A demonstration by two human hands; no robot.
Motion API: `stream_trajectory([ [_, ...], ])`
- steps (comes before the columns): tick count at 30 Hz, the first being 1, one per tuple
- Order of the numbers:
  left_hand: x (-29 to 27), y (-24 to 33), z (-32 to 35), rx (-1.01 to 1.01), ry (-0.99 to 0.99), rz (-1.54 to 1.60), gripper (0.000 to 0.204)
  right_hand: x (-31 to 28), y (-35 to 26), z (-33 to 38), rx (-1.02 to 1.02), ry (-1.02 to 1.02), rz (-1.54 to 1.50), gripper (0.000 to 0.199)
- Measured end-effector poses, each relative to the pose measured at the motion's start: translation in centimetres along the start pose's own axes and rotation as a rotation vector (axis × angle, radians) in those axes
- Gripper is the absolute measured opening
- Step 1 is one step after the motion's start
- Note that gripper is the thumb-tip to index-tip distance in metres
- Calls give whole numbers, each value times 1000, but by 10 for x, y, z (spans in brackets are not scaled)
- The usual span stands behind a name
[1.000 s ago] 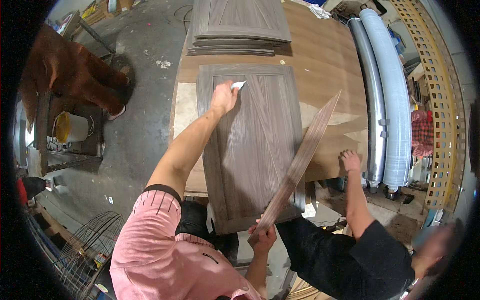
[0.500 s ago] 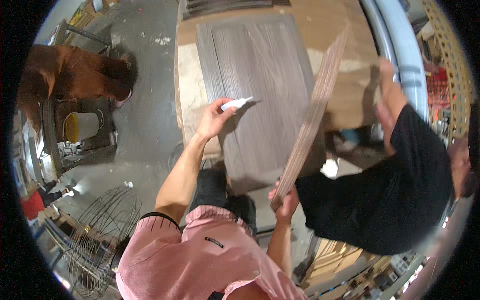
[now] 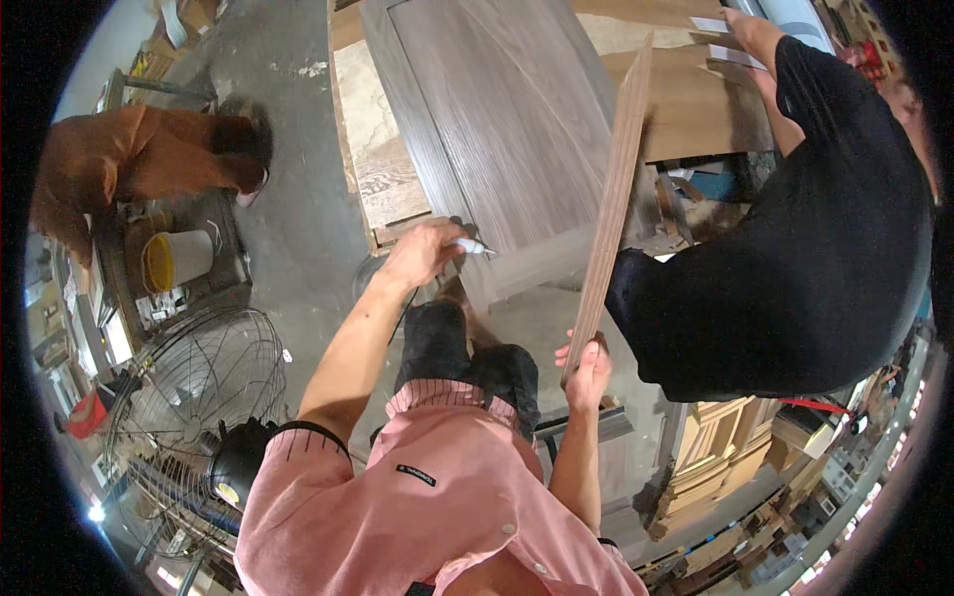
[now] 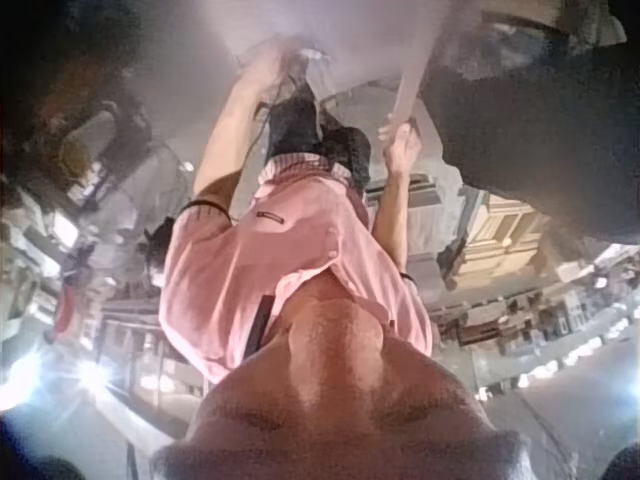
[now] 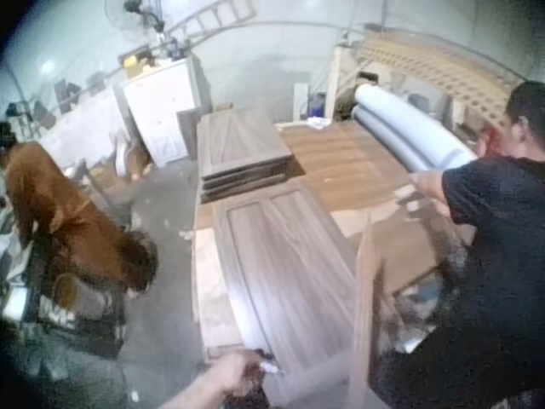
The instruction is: The person applies adhesive from a tube to a wooden cabinet door panel, aligns a thin wood strip onto the glued area, and presses it down by hand to bond them. The person repeats this process for multiple panels, occasionally wiping the surface with a cloth and moving completed panels to a stack.
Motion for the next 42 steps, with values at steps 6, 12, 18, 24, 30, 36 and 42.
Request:
stream_trajectory([
  [6,6,8,-1,25,-40,-104,21,-3,-9,12,-81,30,36,63],
  [12,8,16,6,-40,-45,-193,24,-3,-20,11,-111,40,102,55],
  [18,-1,-2,5,-52,4,-17,22,-3,-35,-2,-164,64,188,45],
  [24,-30,-118,13,-279,388,644,21,2,-45,-17,-243,115,388,35],
  [30,-80,-261,12,-595,846,765,30,43,-50,-42,-165,25,371,33],
  [36,-106,-257,-23,-663,756,413,30,85,-29,-75,-42,-26,173,38],
  [42,-175,-142,-71,-239,888,160,43,120,-85,-106,-165,118,272,44],
])
Point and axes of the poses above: each hand's wrist, its own z-axis away from the middle knuckle, its own x-axis out of the palm, y = z × x, the point moved 10 cm from there along -z, towards the middle knuckle, and after that the axes turned 6 degrees about z, right-handed, at the moved point
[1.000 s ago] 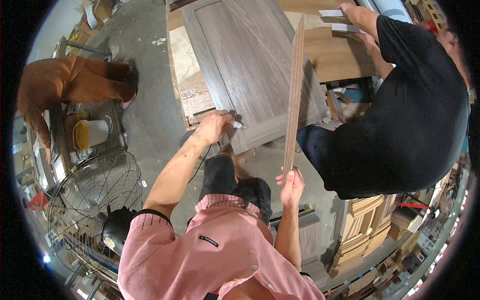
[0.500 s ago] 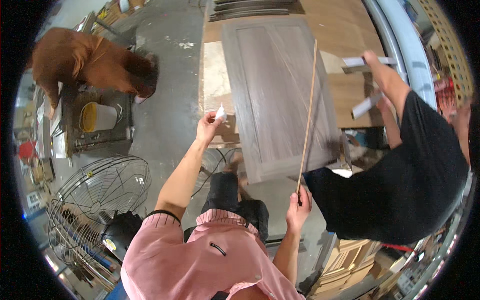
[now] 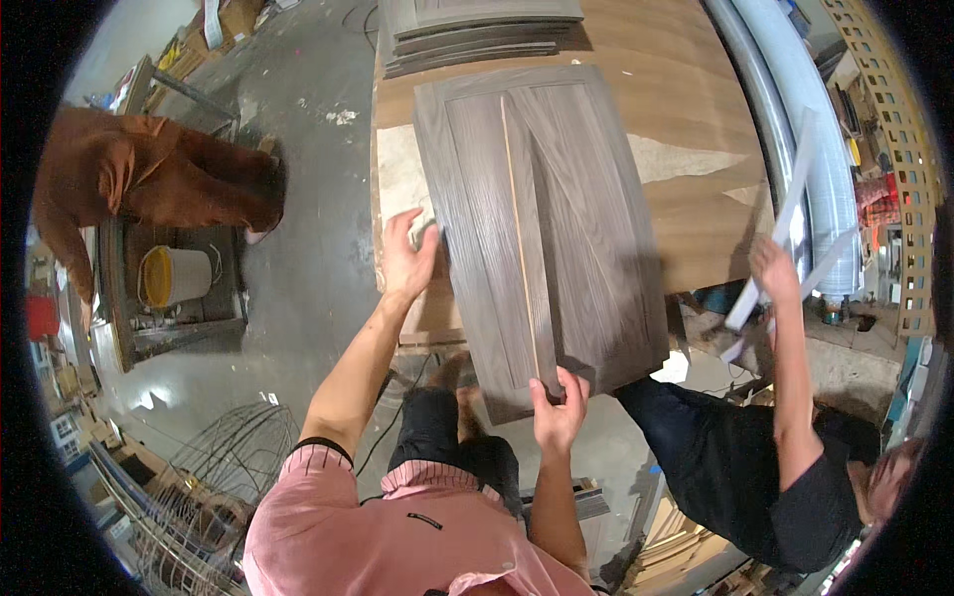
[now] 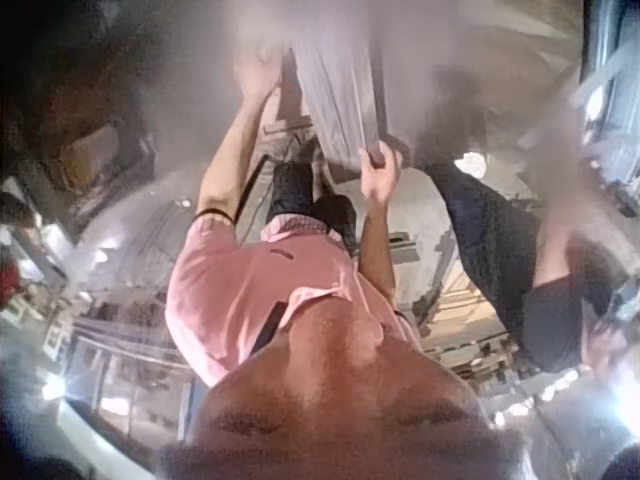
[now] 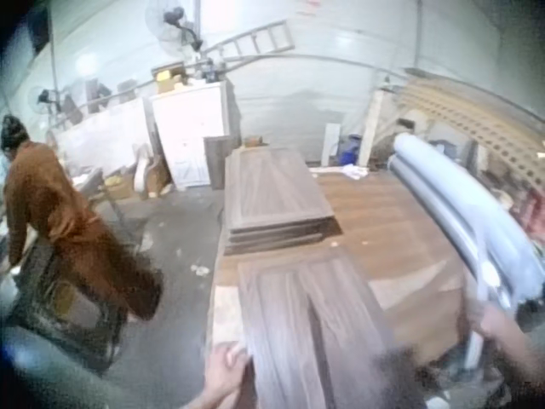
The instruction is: The person applies adhesive from a tube to a wooden cabinet door panel, aligns a thin wood strip onto the glued area, and presses it down by hand to bond them. The person repeats this process for multiple panels, occasionally wiping the surface with a cloth and moving completed panels to a stack.
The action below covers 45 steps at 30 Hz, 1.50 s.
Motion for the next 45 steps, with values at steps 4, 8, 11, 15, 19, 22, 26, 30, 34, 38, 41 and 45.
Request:
stream_trajectory([
  [4,58,117,-51,436,-160,-21,50,8,-5,-22,-71,161,214,49],
  [8,124,135,-94,668,-325,-304,61,26,-4,-38,3,189,382,53],
  [11,151,121,-126,625,-393,-424,65,33,-7,-44,-39,262,360,55],
  [15,157,113,-144,630,-391,-464,63,44,-19,-46,-4,298,417,53],
  [19,161,112,-148,631,-366,-506,62,52,-31,-49,37,307,451,53],
  [22,162,113,-148,624,-358,-534,60,56,-33,-50,69,293,493,52],
  [26,163,108,-150,633,-312,-529,61,62,-29,-50,83,306,513,51],
  [30,161,112,-149,609,-298,-523,60,61,-27,-51,82,315,507,50],
  [34,162,110,-150,601,-292,-545,60,63,-26,-51,86,307,483,50],
  [38,162,110,-150,614,-280,-543,59,59,-31,-52,68,311,480,49],
  [41,164,114,-148,619,-278,-531,58,52,-31,-56,74,287,420,48],
  [45,160,110,-152,613,-262,-550,57,51,-35,-62,75,218,356,47],
])
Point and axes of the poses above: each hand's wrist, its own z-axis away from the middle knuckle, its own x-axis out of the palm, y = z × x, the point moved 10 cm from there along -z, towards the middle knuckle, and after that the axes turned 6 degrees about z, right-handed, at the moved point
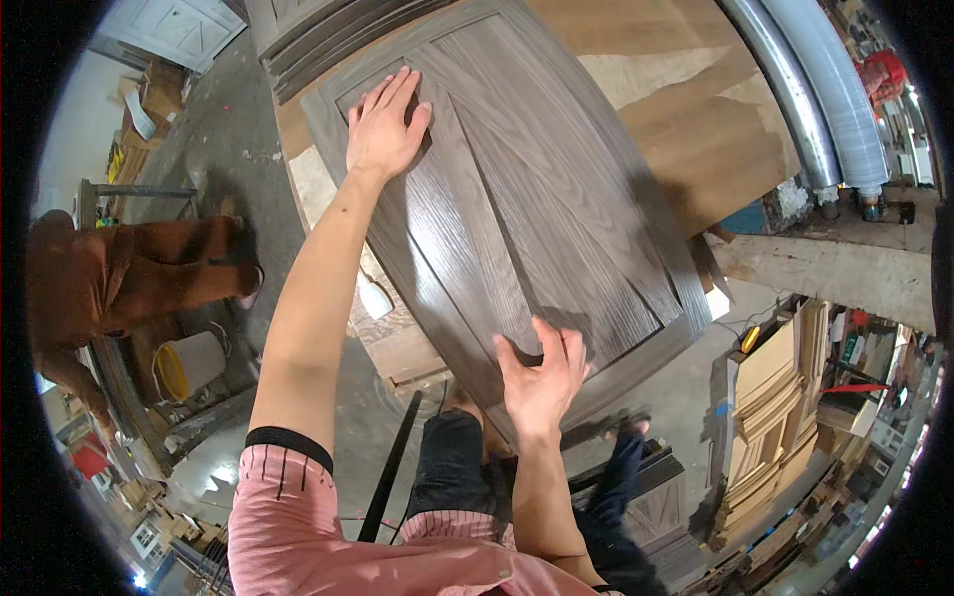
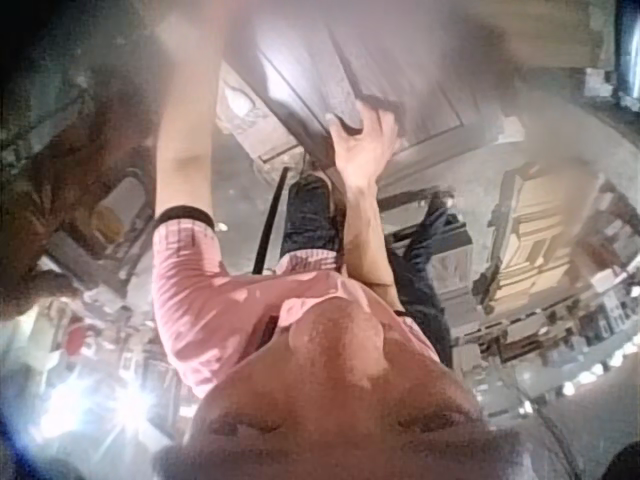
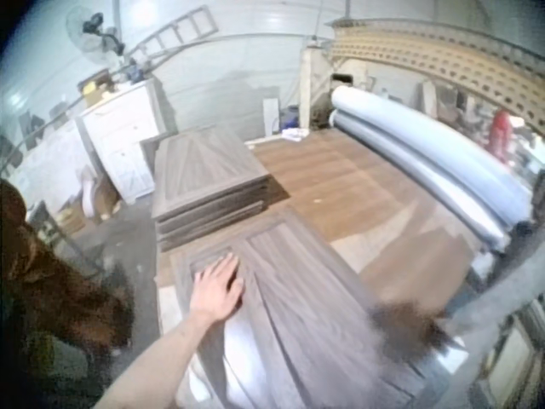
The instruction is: The person applies adhesive from a tube to a wooden cabinet door panel, aligns a thin wood strip onto the glued area, and presses it down by hand to bond them. The person repeats this process for multiple panels, occasionally wiping the surface with a cloth and moving completed panels to a stack.
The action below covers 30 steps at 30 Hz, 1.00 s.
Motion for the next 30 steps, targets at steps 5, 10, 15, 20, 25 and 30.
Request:
stream_trajectory([
  [5,0,-1,-2,-18,-5,-5,57,7,-2,3,23,9,53,48],
  [10,0,1,-1,3,-9,-10,57,12,-1,7,47,12,51,48],
  [15,-2,0,0,14,-22,-11,57,12,-1,9,34,21,65,49],
  [20,2,3,0,71,6,31,55,13,3,11,68,2,151,50],
  [25,0,3,-6,165,39,-51,47,20,4,11,-21,97,200,52],
  [30,20,-20,-21,224,43,-41,56,22,13,9,12,168,41,50],
])
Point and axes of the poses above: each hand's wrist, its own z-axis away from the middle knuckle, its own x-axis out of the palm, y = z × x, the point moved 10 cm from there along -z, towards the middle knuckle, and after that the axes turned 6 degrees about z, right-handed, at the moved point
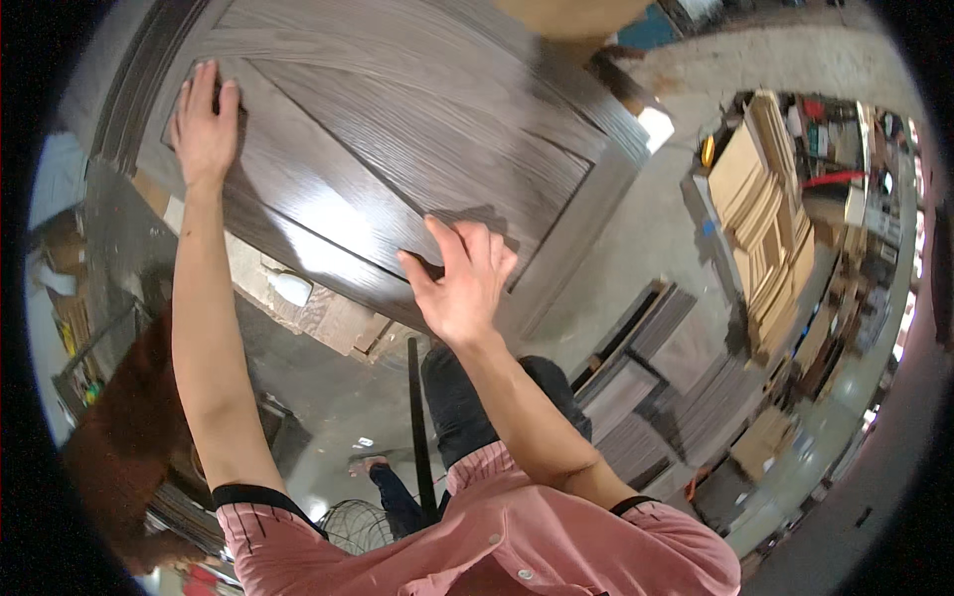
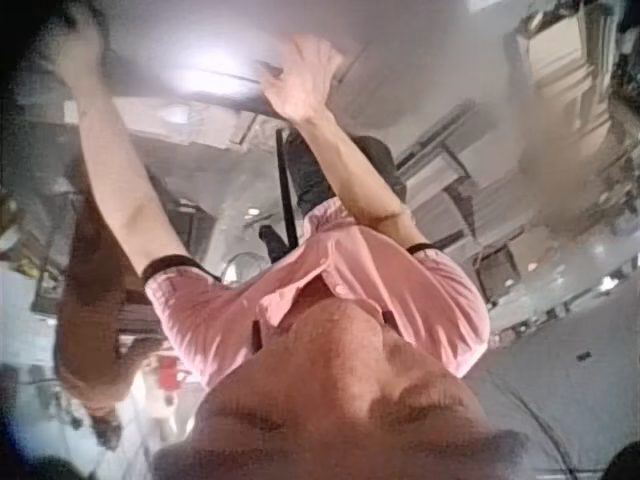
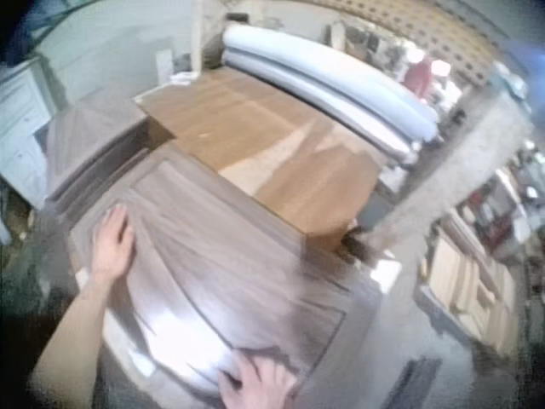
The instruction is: The person applies adhesive from a tube to a wooden cabinet door panel, aligns a thin wood strip onto the glued area, and presses it down by hand to bond them. The person repeats this process for multiple panels, occasionally wiping the surface with a cloth and moving completed panels to a stack.
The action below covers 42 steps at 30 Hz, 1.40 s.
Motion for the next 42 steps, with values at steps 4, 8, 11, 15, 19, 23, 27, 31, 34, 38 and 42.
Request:
stream_trajectory([
  [4,7,1,-1,-13,-44,17,59,2,9,2,10,-2,-63,50],
  [8,5,-1,-2,-9,-55,16,59,4,11,5,28,-20,-110,48],
  [11,3,6,-1,6,-52,22,56,4,13,7,30,-10,-105,47],
  [15,-2,14,0,20,-32,19,55,4,14,8,25,1,-111,47],
  [19,-5,12,-1,28,-33,7,54,1,12,10,13,15,-102,46],
  [23,-8,13,1,56,-24,10,52,3,11,14,22,43,-102,47],
  [27,-12,20,2,47,-19,16,51,4,9,14,7,51,-93,48],
  [31,-2,24,-2,83,-16,15,52,-2,12,12,-10,70,-93,46],
  [34,-4,29,-4,85,-4,10,52,-8,12,15,-89,111,-93,43],
  [38,-15,14,-4,28,-16,-33,52,-15,16,31,-151,55,-28,39],
  [42,-12,20,7,-94,-71,-103,53,-41,47,55,-131,4,75,40],
])
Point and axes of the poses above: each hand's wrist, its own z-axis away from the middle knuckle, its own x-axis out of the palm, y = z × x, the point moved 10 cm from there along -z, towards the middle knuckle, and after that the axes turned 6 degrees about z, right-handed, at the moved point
